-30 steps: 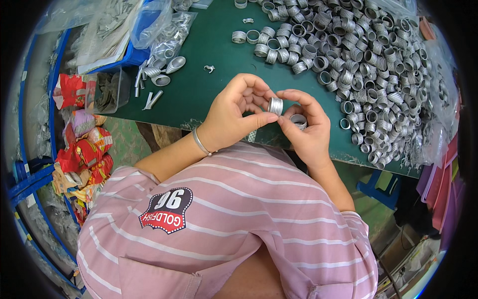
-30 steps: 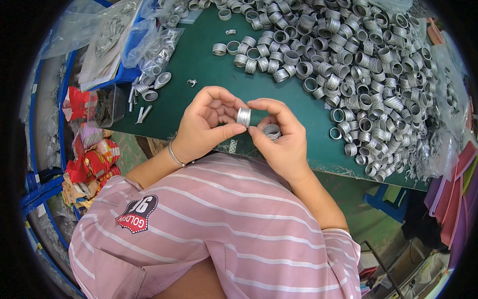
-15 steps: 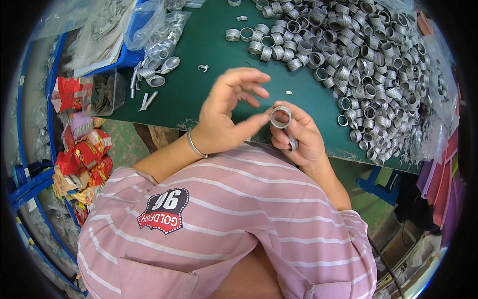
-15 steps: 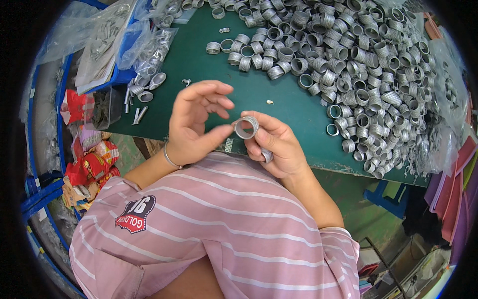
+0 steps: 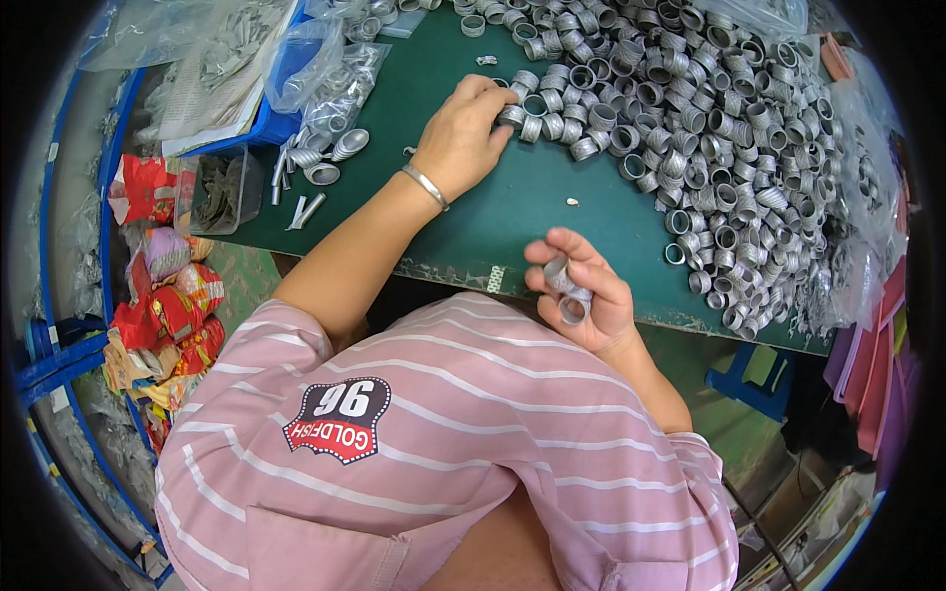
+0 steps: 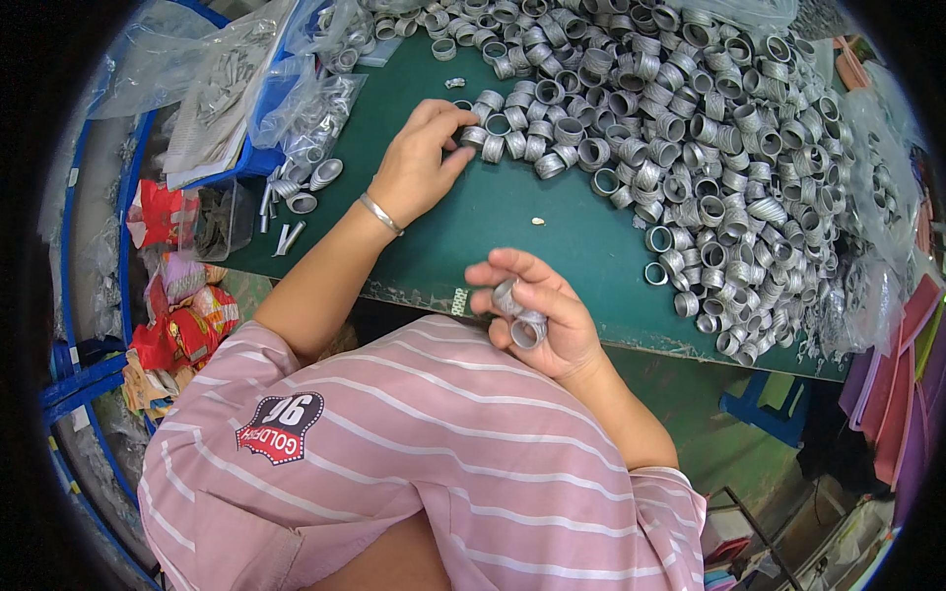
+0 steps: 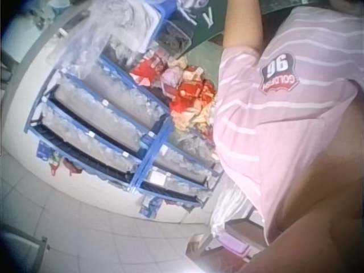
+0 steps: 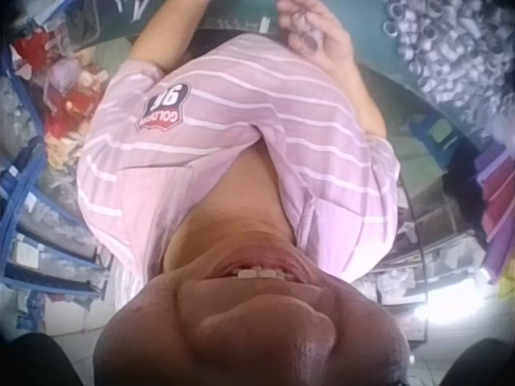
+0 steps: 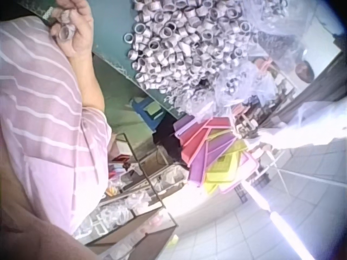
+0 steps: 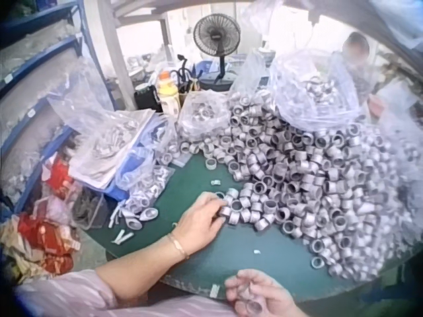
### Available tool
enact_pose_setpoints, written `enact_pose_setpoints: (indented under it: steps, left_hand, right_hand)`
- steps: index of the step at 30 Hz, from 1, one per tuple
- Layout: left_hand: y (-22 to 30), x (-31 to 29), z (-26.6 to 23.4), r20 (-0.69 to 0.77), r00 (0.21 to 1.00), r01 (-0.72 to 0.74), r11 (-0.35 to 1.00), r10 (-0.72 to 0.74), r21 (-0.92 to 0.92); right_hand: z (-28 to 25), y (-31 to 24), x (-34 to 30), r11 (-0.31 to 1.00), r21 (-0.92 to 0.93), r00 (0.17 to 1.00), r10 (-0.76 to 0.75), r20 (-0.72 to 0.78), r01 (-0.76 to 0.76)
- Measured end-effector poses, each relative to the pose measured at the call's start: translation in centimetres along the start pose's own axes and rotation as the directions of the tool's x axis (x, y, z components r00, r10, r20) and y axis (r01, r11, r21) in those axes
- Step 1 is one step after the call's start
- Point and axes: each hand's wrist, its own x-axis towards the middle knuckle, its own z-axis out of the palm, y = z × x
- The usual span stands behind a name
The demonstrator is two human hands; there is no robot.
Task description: The person picks up small metal rings and inserts other small metal components into them by hand, repeating this process for multiple sets of parts.
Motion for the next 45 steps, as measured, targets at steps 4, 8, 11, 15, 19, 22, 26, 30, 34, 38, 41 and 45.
enact_pose_setpoints:
  steps: [4,8,11,15,19,22,26,30,34,38,41,45]
  left_hand:
    - [0.2,-0.3,-0.3,0.068,0.994,0.092,0.994,-0.087,-0.059]
    - [1.9,-1.9,-1.3,0.13,0.976,0.21,0.926,-0.177,-0.313]
    - [3.6,-3.1,-2.3,0.11,0.987,0.153,0.91,-0.12,-0.386]
    - [5.4,-3.9,-2.9,0.076,0.997,0.021,0.927,0.008,-0.376]
    - [6.0,-4.2,-3.1,0.088,0.995,-0.003,0.918,0.041,-0.397]
    - [5.9,-4.2,-3.4,0.135,0.99,0.02,0.908,0.04,-0.419]
    - [5.7,-4.8,-2.8,0.205,0.978,0.175,0.723,-0.047,-0.668]
    - [5.1,-5.4,-2.3,0.376,0.91,0.411,0.273,-0.173,-0.87]
    - [5.1,-5.4,-2.2,0.294,0.944,0.329,0.337,-0.15,-0.882]
    - [5.5,-5.4,-2.3,0.211,0.973,0.229,0.499,-0.093,-0.836]
    - [5.4,-5.6,-2.3,0.163,0.987,0.131,0.645,-0.01,-0.753]
    - [5.5,-5.4,-2.8,0.16,0.975,-0.045,0.836,0.157,-0.547]
  right_hand:
    - [0.3,-0.7,0.1,0.973,-0.211,0.982,-0.122,-0.147,0.09]
    - [0.2,-1.4,0.4,0.852,-0.514,0.934,-0.259,-0.245,0.101]
    - [1.0,-1.9,1.5,0.748,-0.663,0.911,-0.297,-0.285,0.036]
    - [2.6,-1.4,2.5,0.535,-0.845,0.917,-0.344,-0.201,0.015]
    - [1.4,-1.1,2.7,0.233,-0.963,0.909,-0.416,0.029,0.137]
    - [1.9,-1.2,2.6,0.173,-0.967,0.891,-0.444,0.093,0.187]
    - [1.9,-1.2,2.7,0.049,-0.953,0.82,-0.524,0.229,0.298]
    - [2.2,-1.4,2.4,-0.165,-0.933,0.776,-0.519,0.358,0.32]
    - [1.5,-1.0,2.2,-0.091,-0.963,0.78,-0.569,0.261,0.255]
    - [1.8,-1.4,2.1,0.523,-0.849,0.868,-0.455,-0.199,0.08]
    - [1.6,-1.4,2.3,0.678,-0.73,0.923,-0.329,-0.197,0.086]
    - [1.7,-1.0,2.2,0.662,-0.746,0.942,-0.292,-0.167,0.073]
